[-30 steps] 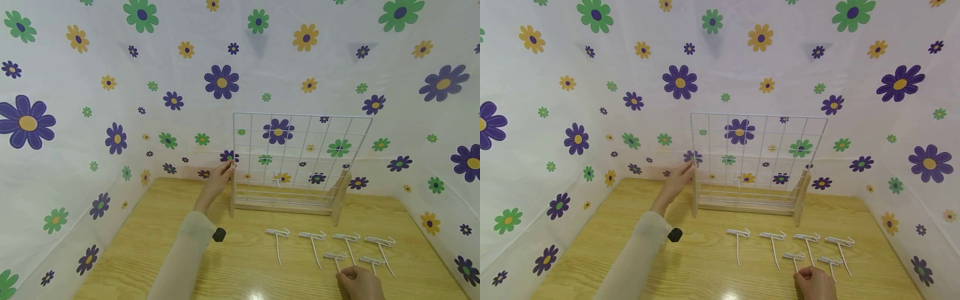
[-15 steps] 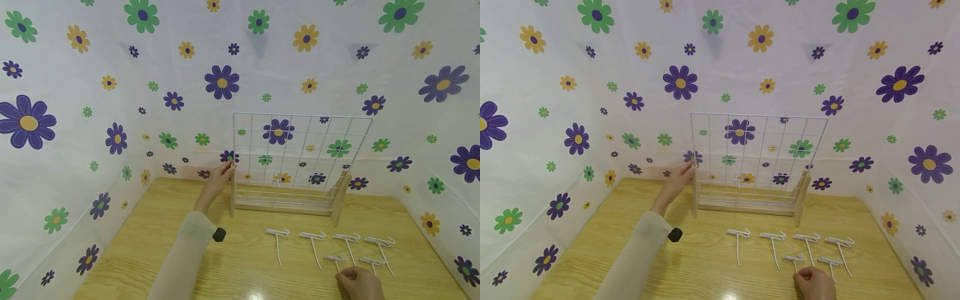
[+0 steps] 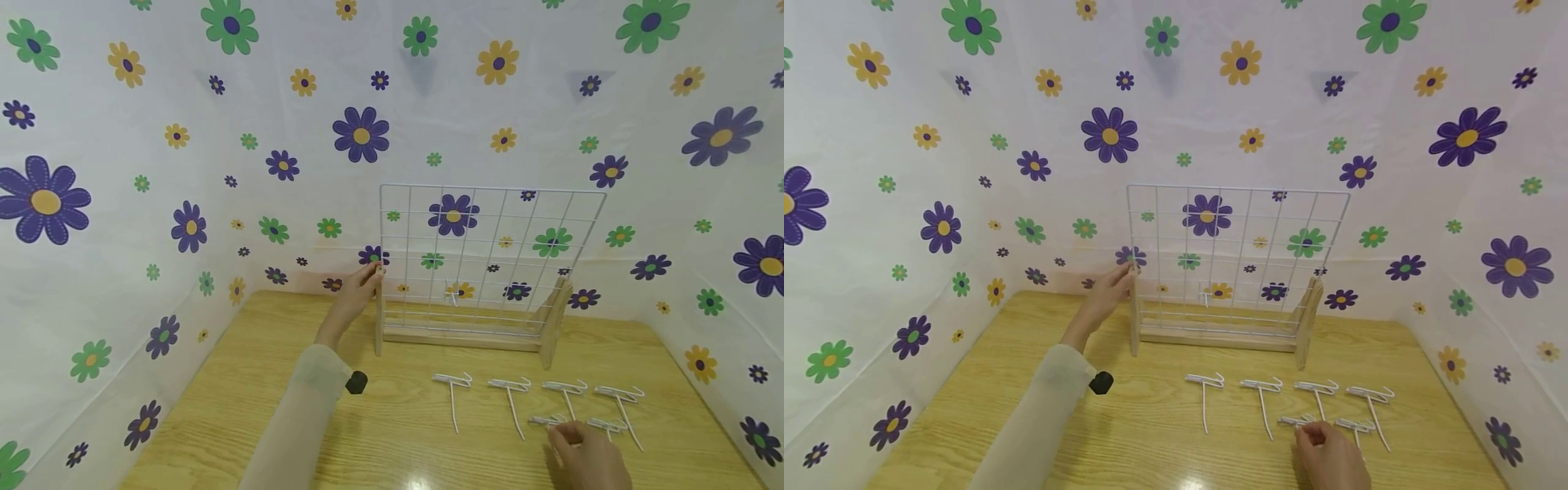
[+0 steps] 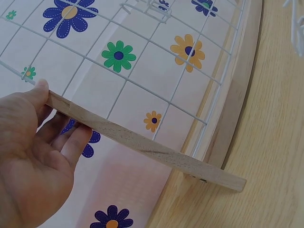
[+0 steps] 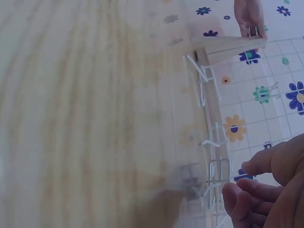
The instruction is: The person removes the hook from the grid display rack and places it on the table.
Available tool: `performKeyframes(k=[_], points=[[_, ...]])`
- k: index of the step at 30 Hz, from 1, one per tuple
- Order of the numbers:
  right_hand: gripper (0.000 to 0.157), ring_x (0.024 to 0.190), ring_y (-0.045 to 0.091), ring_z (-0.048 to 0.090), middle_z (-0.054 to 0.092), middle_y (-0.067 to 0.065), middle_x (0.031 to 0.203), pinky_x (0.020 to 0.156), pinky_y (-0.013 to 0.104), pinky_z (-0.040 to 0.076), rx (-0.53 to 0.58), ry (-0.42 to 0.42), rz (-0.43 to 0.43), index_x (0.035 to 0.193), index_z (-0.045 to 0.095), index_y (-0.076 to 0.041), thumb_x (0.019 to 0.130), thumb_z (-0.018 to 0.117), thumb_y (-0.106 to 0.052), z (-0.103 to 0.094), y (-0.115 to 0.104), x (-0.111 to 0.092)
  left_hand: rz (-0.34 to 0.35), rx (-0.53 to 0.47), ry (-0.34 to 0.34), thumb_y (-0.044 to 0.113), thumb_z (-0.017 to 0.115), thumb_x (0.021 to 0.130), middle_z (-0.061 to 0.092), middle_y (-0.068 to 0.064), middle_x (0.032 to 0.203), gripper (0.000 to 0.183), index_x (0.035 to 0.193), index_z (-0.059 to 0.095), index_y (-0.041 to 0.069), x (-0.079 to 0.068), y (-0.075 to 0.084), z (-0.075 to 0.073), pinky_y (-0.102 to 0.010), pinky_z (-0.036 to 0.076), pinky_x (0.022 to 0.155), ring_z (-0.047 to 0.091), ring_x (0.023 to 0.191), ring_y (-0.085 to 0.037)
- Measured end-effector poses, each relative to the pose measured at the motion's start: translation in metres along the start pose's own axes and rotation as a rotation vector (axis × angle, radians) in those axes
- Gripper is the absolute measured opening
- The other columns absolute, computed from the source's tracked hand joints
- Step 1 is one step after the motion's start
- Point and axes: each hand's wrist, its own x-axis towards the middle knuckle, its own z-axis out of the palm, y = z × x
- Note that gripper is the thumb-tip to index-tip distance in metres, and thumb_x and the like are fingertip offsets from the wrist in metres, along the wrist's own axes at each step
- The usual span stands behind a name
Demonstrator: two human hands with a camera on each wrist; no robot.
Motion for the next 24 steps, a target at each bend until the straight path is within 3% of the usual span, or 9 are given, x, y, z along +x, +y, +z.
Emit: performKeyframes(k=[7,15,24], points=[[0.036,0.077,0.023,0.071,0.076,0.017,0.102,0.058,0.034,0.057,0.021,0.076,-0.06,0.113,0.071,0.006,0.101,0.065,-0.027,-0.003,-0.022,0.004,-0.002,0.02,-0.002,0.032,0.049,0.112,0.052,-0.014,0.153,0.05,0.159,0.043,0.017,0.0,0.0,-0.001,-0.045,0.049,0.111,0.054,0.135,-0.033],[0.029,0.064,0.016,0.066,0.074,0.016,0.099,0.039,0.024,0.046,0.09,0.142,-0.179,0.111,0.071,0.007,0.1,0.066,-0.019,-0.002,-0.059,0.007,-0.002,0.016,0.005,0.033,0.049,0.112,0.053,-0.013,0.153,0.05,0.158,0.044,0.018,0.002,-0.003,0.001,-0.045,0.048,0.111,0.054,0.136,-0.033],[0.019,0.07,0.016,0.064,0.075,0.012,0.096,0.041,0.025,0.044,0.142,0.244,-0.281,0.108,0.074,0.002,0.099,0.068,-0.014,0.004,-0.095,0.021,0.014,0.027,0.019,0.031,0.046,0.113,0.05,-0.015,0.154,0.05,0.159,0.041,0.015,0.001,-0.002,0.003,-0.047,0.048,0.111,0.052,0.137,-0.035]])
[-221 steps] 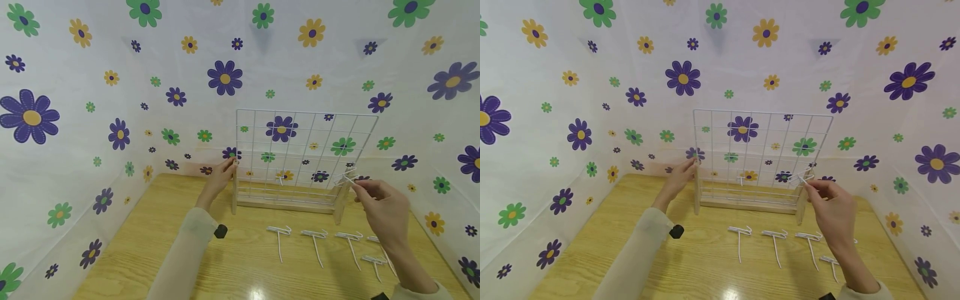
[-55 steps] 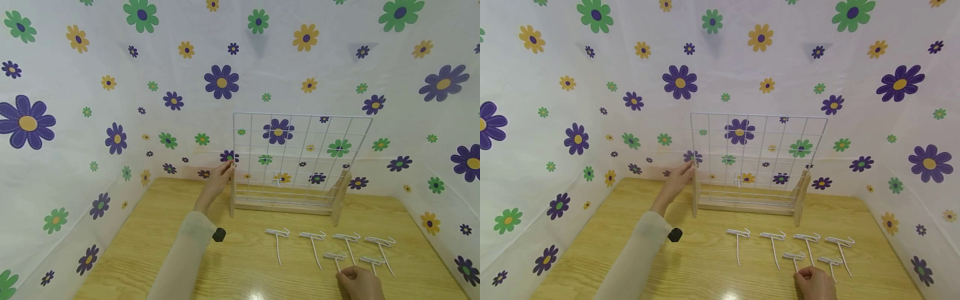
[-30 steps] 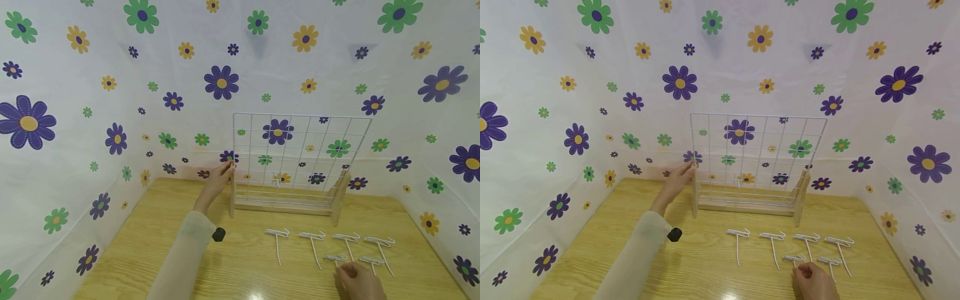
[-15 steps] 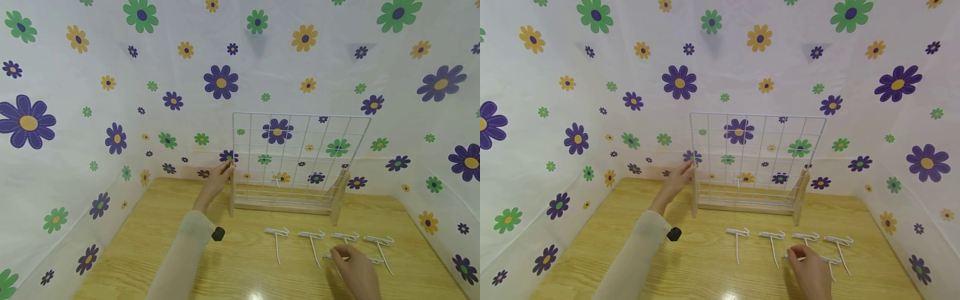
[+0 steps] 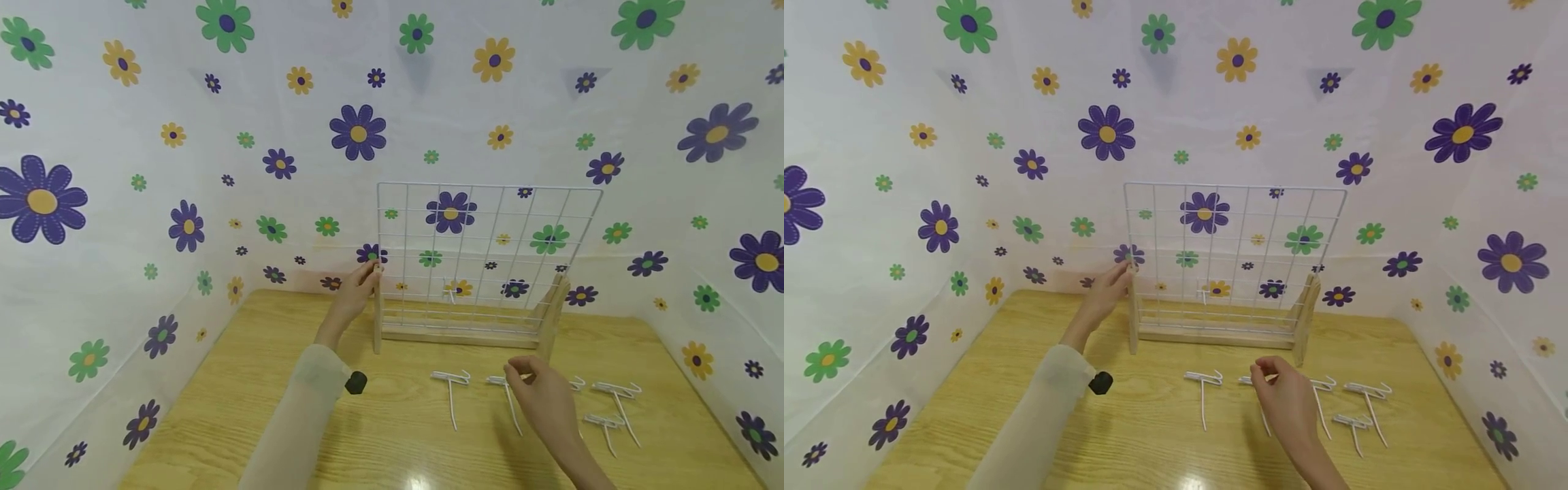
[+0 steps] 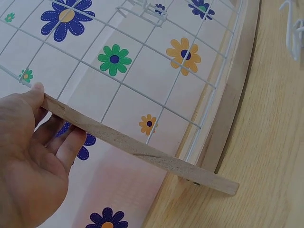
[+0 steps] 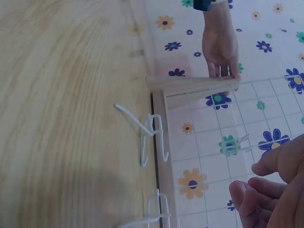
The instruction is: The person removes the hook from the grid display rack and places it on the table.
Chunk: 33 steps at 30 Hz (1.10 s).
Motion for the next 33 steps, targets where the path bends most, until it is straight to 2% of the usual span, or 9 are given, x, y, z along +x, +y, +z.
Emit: performKeyframes(k=[9,16,22,33], points=[[0.017,0.067,0.015,0.063,0.075,0.013,0.095,0.043,0.025,0.047,0.066,0.036,-0.079,0.107,0.075,0.002,0.099,0.068,-0.012,0.011,-0.013,0.019,0.01,-0.008,0.008,0.033,0.047,0.112,0.05,-0.014,0.155,0.051,0.159,0.042,0.015,0.003,-0.003,-0.001,-0.045,0.049,0.111,0.052,0.138,-0.034],[0.02,0.077,0.023,0.066,0.075,0.013,0.098,0.046,0.025,0.048,0.065,0.04,-0.093,0.111,0.074,0.001,0.101,0.066,-0.015,0.015,-0.016,0.035,-0.015,-0.03,-0.004,0.036,0.048,0.112,0.045,-0.013,0.159,0.052,0.159,0.042,0.015,0.003,-0.003,-0.001,-0.043,0.044,0.114,0.045,0.144,-0.033],[0.018,0.069,0.023,0.067,0.076,0.014,0.091,0.044,0.022,0.046,0.046,0.086,-0.161,0.106,0.076,0.004,0.098,0.068,-0.011,0.021,-0.02,0.05,-0.025,-0.047,-0.005,0.035,0.047,0.112,0.046,-0.014,0.158,0.051,0.159,0.042,0.014,0.001,0.002,0.0,-0.042,0.045,0.114,0.045,0.144,-0.032],[0.02,0.067,0.022,0.069,0.076,0.012,0.088,0.046,0.023,0.047,0.075,0.107,-0.203,0.106,0.076,0.003,0.096,0.07,-0.013,0.039,-0.035,0.072,-0.016,-0.032,0.002,0.035,0.044,0.113,0.049,-0.013,0.155,0.051,0.159,0.042,0.013,0.002,0.002,0.0,-0.042,0.047,0.112,0.048,0.141,-0.033]])
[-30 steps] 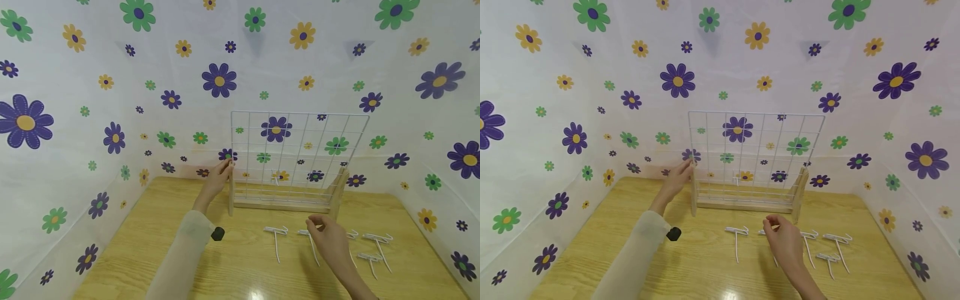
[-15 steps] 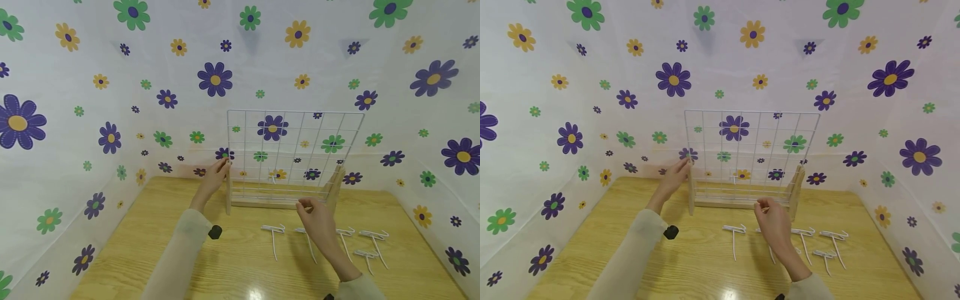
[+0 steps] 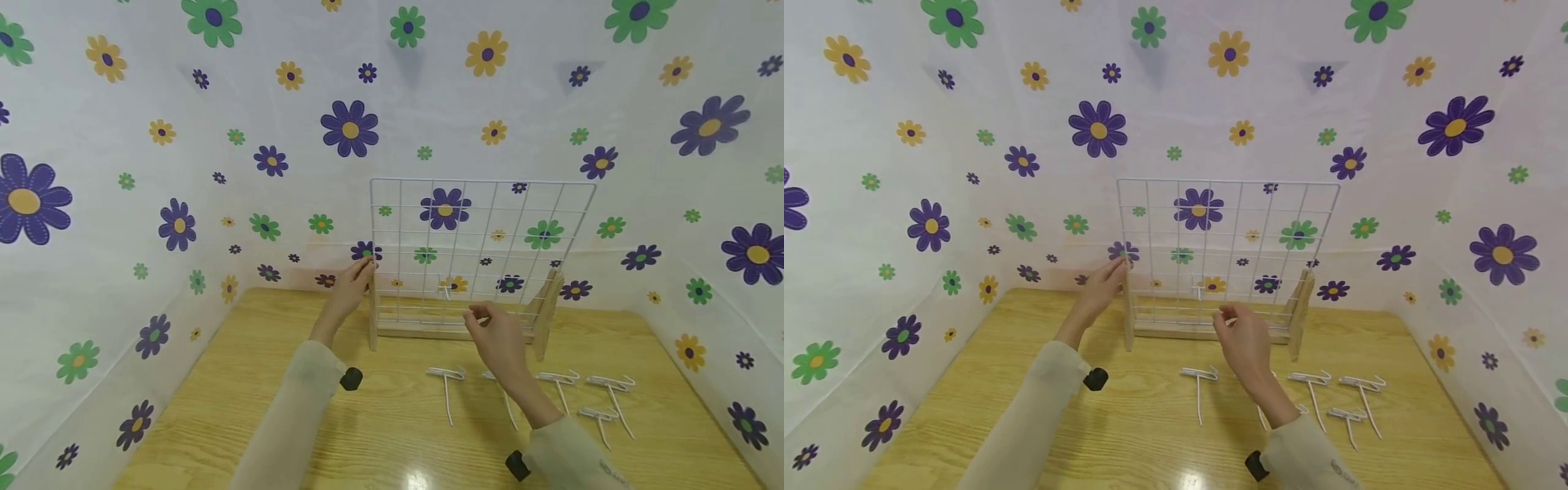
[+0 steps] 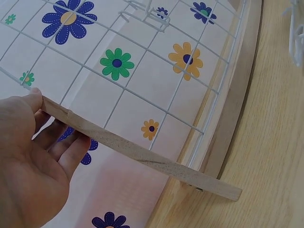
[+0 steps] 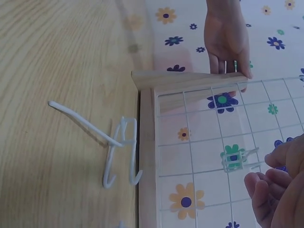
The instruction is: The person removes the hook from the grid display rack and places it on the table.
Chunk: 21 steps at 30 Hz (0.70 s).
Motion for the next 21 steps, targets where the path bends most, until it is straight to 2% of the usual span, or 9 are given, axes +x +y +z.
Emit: performKeyframes(k=[7,21], points=[[0.019,0.068,0.023,0.071,0.076,0.011,0.089,0.041,0.023,0.042,-0.006,-0.008,-0.004,0.106,0.075,0.002,0.095,0.071,-0.013,0.008,-0.004,0.011,0.013,-0.019,-0.002,0.031,0.045,0.113,0.05,-0.015,0.154,0.05,0.158,0.042,0.011,-0.001,0.0,0.001,-0.044,0.046,0.113,0.047,0.142,-0.035],[0.022,0.071,0.025,0.072,0.076,0.015,0.089,0.055,0.025,0.056,0.06,-0.013,-0.024,0.107,0.072,0.007,0.093,0.078,-0.009,0.028,-0.006,0.024,-0.004,-0.036,-0.008,0.031,0.047,0.112,0.049,-0.015,0.155,0.05,0.158,0.043,0.01,0.001,0.0,0.0,-0.044,0.047,0.111,0.047,0.142,-0.035]])
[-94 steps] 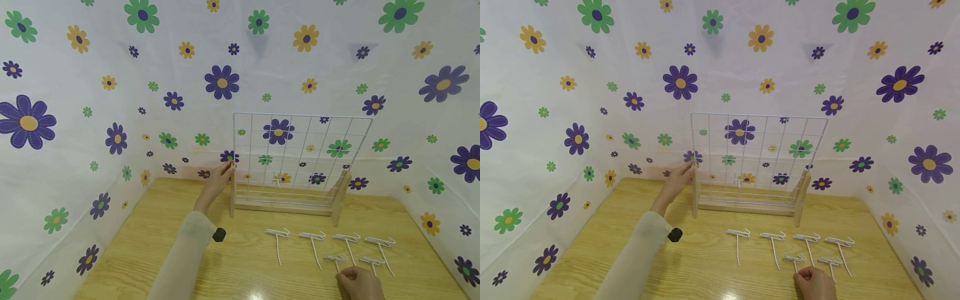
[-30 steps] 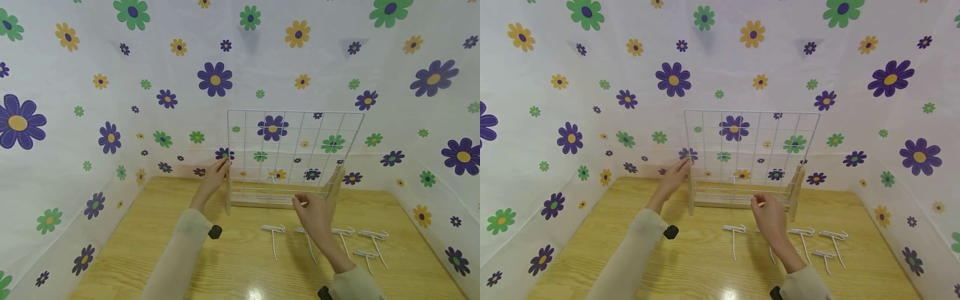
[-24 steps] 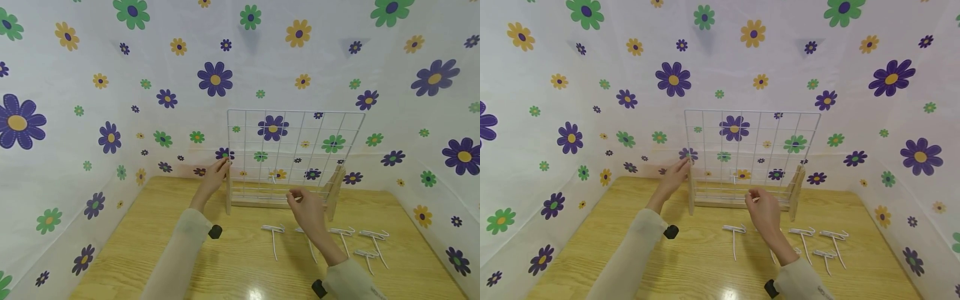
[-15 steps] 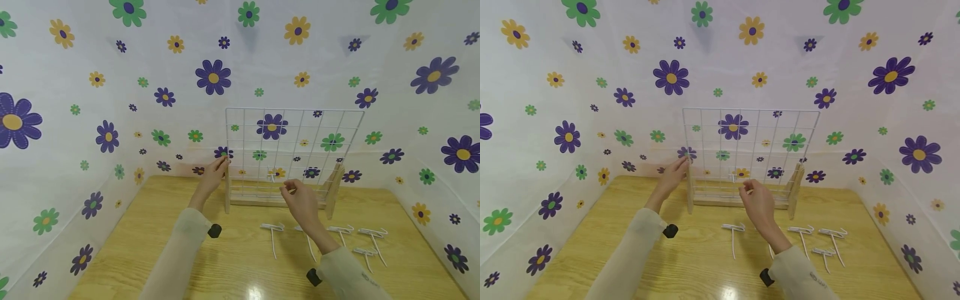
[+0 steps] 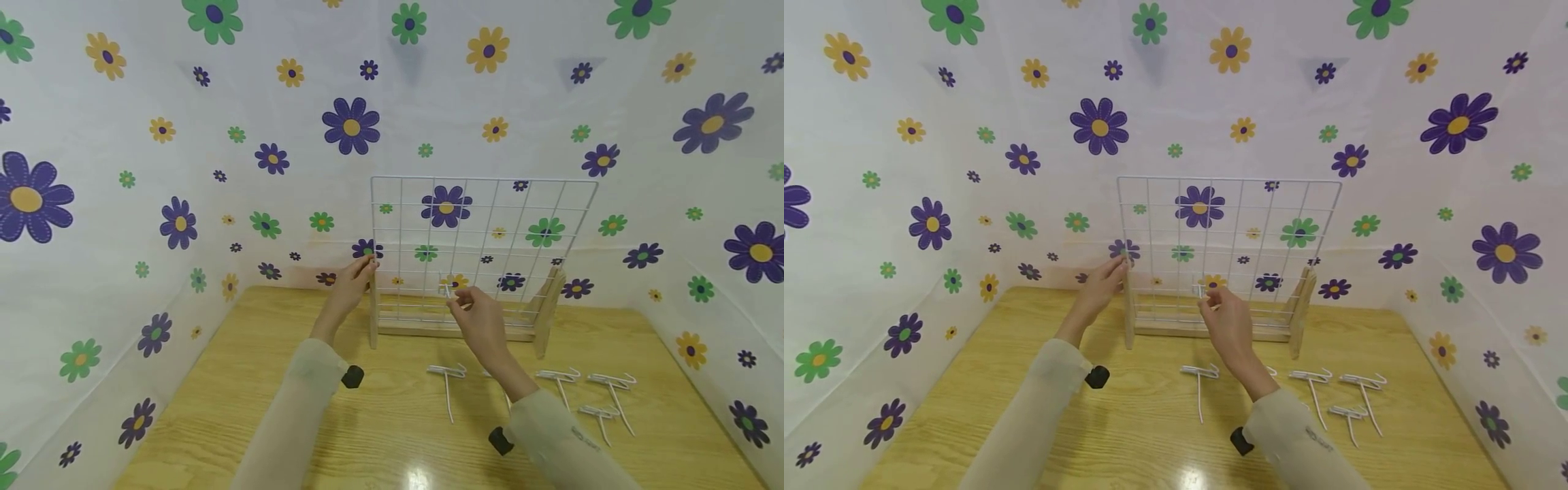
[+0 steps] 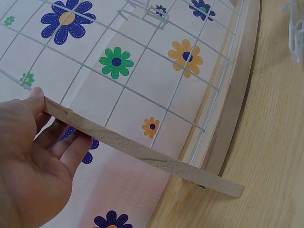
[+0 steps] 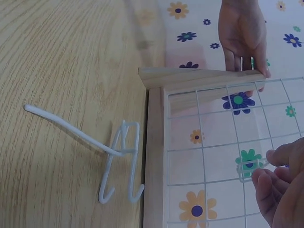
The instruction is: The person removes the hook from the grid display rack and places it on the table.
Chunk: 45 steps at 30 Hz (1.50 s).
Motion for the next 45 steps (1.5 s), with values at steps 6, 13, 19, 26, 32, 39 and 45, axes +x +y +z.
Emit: performKeyframes(k=[6,13,19,26,32,39,45], points=[[0.021,0.071,0.026,0.071,0.075,0.016,0.09,0.056,0.03,0.058,0.0,0.021,-0.043,0.107,0.071,0.008,0.092,0.077,-0.005,0.009,0.0,0.003,0.003,0.013,-0.003,0.032,0.046,0.112,0.048,-0.015,0.156,0.05,0.158,0.043,0.011,0.0,0.0,0.0,-0.044,0.048,0.111,0.046,0.142,-0.035],[0.01,0.072,0.028,0.072,0.076,0.018,0.089,0.055,0.032,0.059,-0.003,0.072,-0.092,0.1,0.073,0.007,0.093,0.073,0.0,0.016,-0.003,0.008,0.007,0.006,0.002,0.032,0.046,0.112,0.049,-0.015,0.155,0.05,0.158,0.044,0.012,0.0,-0.001,0.001,-0.045,0.048,0.111,0.048,0.141,-0.036],[0.004,0.068,0.026,0.071,0.076,0.017,0.087,0.052,0.027,0.052,-0.011,0.117,-0.122,0.095,0.074,0.004,0.093,0.072,0.001,0.014,-0.006,0.013,0.014,0.017,0.0,0.033,0.046,0.113,0.049,-0.014,0.155,0.05,0.158,0.044,0.012,-0.001,-0.002,0.001,-0.044,0.049,0.11,0.048,0.141,-0.036],[0.004,0.067,0.025,0.07,0.076,0.015,0.085,0.05,0.023,0.046,-0.024,0.145,-0.111,0.095,0.075,0.002,0.093,0.072,0.0,0.007,-0.009,0.02,0.011,0.025,0.007,0.033,0.046,0.112,0.051,-0.014,0.154,0.049,0.157,0.045,0.013,0.0,-0.003,0.001,-0.044,0.049,0.11,0.048,0.141,-0.035],[0.005,0.065,0.023,0.066,0.076,0.013,0.083,0.052,0.023,0.044,0.001,0.158,-0.102,0.096,0.076,0.001,0.093,0.072,-0.001,0.002,-0.008,0.022,0.022,0.018,0.022,0.033,0.048,0.112,0.051,-0.015,0.154,0.049,0.156,0.046,0.013,0.0,-0.003,0.002,-0.044,0.049,0.11,0.049,0.14,-0.035],[0.005,0.061,0.023,0.066,0.075,0.015,0.081,0.047,0.014,0.041,0.075,0.155,-0.114,0.096,0.075,0.004,0.092,0.074,0.002,-0.003,-0.006,0.021,0.021,0.022,0.021,0.033,0.048,0.112,0.051,-0.014,0.154,0.05,0.157,0.045,0.012,-0.001,-0.002,0.002,-0.045,0.05,0.109,0.05,0.139,-0.036],[0.005,0.062,0.026,0.068,0.075,0.016,0.082,0.046,0.01,0.038,0.131,0.135,-0.101,0.097,0.075,0.005,0.093,0.073,0.003,-0.009,-0.01,0.02,0.02,0.019,0.017,0.034,0.047,0.112,0.05,-0.013,0.155,0.051,0.158,0.043,0.013,-0.002,-0.003,0.0,-0.044,0.049,0.109,0.049,0.14,-0.035]])
